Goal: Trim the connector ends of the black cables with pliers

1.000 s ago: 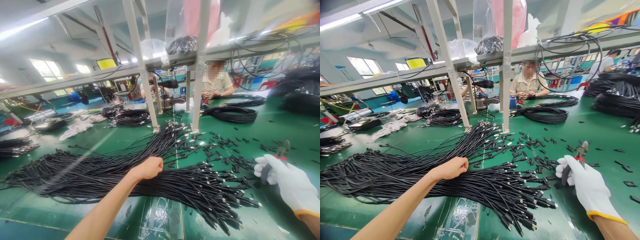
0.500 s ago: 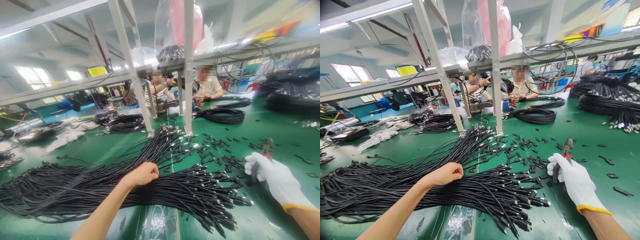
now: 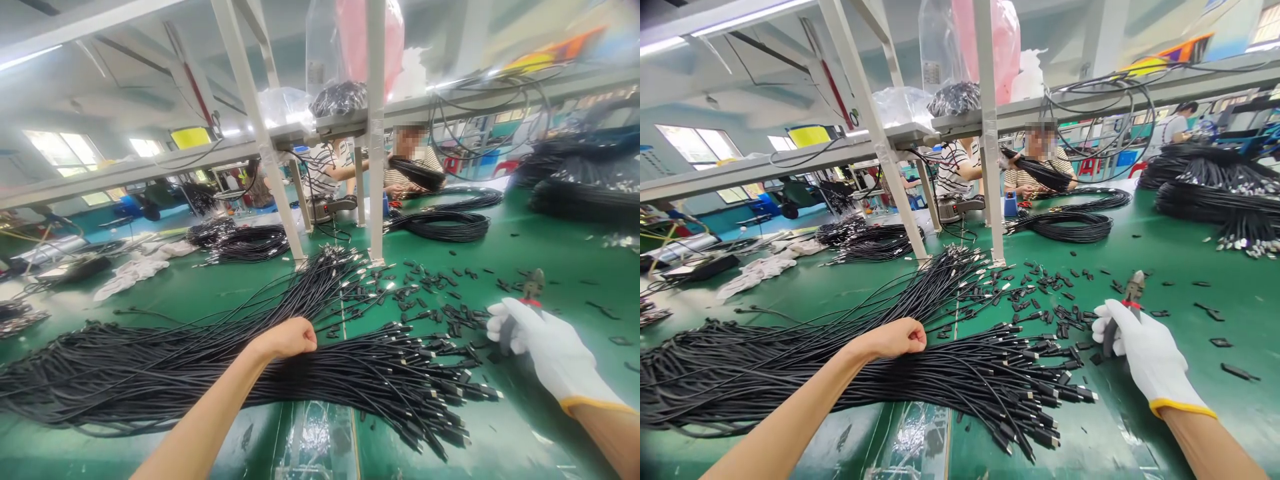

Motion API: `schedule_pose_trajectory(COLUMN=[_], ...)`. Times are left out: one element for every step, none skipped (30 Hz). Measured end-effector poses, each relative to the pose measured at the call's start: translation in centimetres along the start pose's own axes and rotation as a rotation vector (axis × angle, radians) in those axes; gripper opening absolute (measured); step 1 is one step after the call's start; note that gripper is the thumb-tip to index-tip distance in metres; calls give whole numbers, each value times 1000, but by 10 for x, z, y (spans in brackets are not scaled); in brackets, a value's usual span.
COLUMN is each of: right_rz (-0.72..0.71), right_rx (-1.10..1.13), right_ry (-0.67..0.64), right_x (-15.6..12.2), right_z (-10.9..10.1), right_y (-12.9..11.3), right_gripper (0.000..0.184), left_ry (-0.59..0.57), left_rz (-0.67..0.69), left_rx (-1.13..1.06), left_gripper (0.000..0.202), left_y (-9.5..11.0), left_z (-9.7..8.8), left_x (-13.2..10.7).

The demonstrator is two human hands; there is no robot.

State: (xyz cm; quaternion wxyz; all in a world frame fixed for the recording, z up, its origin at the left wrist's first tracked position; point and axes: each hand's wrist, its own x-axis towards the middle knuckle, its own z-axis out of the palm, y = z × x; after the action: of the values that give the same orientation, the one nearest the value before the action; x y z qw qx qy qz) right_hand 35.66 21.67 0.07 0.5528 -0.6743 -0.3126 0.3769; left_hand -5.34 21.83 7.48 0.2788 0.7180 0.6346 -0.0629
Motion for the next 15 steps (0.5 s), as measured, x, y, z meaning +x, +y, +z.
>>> schedule_pose_trajectory(right_rz=[2, 3, 4, 4, 5, 5, 5, 4, 1, -3, -6, -8, -8, -8, -6], right_rx=[-6, -10, -12, -11, -9, -5, -2, -1, -1, 0, 3, 5, 8, 9, 10], right_ry=[2, 3, 6, 8, 7, 6, 6, 7, 7, 3, -1, -4, -6, -5, -5], right_x=[0, 1, 1, 1, 2, 2, 2, 2, 2, 3, 3, 3, 4, 4, 5], right_z=[0, -1, -1, -1, -1, -2, -2, -1, -1, -1, -1, -1, -1, -1, -1], right_y=[0, 1, 1, 2, 2, 2, 2, 2, 2, 2, 2, 3, 3, 4, 5], right_gripper=[42, 42, 42, 42, 42, 41, 41, 40, 40, 40, 40, 40, 40, 39, 39], left_ry=[-7, -7, -2, 8, 25, 50, 79, 112, 144, 171, 189, 200, 207, 212, 223], left_rz=[-4, -7, -8, -7, -3, 2, 9, 19, 31, 47, 66, 89, 114, 141, 169], left_rx=[-1, -6, -14, -26, -41, -62, -87, -116, -150, -186, -223, -257, -286, -305, -315], left_gripper=[23, 23, 22, 22, 22, 22, 22, 20, 18, 15, 12, 10, 12, 18, 23], left_y=[0, 0, -1, -2, -4, -6, -8, -10, -12, -12, -11, -9, -4, 3, 11], left_z=[-1, -1, 0, 1, 3, 5, 7, 7, 7, 6, 5, 2, -1, -4, -6], left_x=[1, 1, 2, 3, 3, 3, 2, 0, -2, -4, -7, -11, -14, -17, -20])
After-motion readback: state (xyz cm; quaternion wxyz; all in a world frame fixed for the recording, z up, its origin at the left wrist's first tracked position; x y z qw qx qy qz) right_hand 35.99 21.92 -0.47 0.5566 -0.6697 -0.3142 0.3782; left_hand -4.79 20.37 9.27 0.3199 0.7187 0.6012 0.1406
